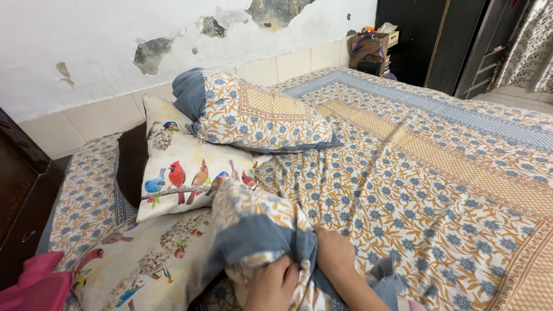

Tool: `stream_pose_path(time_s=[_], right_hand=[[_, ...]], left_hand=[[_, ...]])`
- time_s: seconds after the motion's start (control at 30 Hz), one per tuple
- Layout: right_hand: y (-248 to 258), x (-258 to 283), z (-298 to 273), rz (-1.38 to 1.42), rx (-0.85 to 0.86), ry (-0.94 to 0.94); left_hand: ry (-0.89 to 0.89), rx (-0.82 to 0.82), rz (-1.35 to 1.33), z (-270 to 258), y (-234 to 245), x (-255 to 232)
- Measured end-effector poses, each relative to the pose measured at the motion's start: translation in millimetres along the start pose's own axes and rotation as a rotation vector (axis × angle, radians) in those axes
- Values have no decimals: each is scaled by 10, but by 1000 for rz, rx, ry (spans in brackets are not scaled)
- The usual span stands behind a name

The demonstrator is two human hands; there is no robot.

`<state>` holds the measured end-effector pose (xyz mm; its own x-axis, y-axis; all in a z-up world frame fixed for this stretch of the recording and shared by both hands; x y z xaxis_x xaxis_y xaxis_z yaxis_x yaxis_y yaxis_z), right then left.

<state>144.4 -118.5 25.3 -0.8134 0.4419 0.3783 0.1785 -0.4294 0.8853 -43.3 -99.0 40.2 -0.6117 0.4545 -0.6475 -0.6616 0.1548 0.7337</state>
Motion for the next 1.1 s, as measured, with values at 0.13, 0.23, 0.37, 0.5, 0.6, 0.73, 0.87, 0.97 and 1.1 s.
stream_pose_path(time_s=[0.13, 0.23, 0.37, 0.5, 0.6, 0.73, 0.87, 0.97, 1.1], right_hand=[[74, 97, -2, 112, 11, -90], [93, 201, 54, 225, 56, -124], [22, 234, 177, 345, 61, -72], [-240, 19, 235, 807, 102, -163], [-207, -256, 326, 895, 86, -247], [638, -127, 523, 727, 79, -356], [1916, 403, 808, 1141, 135, -215], [2171, 503, 578, 1139, 145, -243], [2144, 285, 391, 1151, 410, -295]], left_hand=[[-129, 14, -11, 56, 310, -131], [61, 43, 367, 36, 788, -509], [-196, -336, 498, 95, 1128, -1087], [-431, -493, 466, 336, 1048, -1120], [-370, -393, 136, 319, 868, -942], [-320, -547, -52, 356, 687, -671], [-285, -463, 380, 491, 106, -863], [-479, -379, 110, 226, -382, -1301], [-739, -197, 169, 189, -780, -1602]])
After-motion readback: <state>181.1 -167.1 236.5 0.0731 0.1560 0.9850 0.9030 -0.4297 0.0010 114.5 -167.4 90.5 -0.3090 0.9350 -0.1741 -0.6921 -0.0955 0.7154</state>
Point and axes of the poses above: each hand's wrist, its own z-axis towards the middle knuckle, its own y-axis out of the back of the hand, x = y × z, the point moved 2 cm from there along z, towards the middle knuckle, and after that the axes turned 11 degrees about -x, right-handed, at the moved point
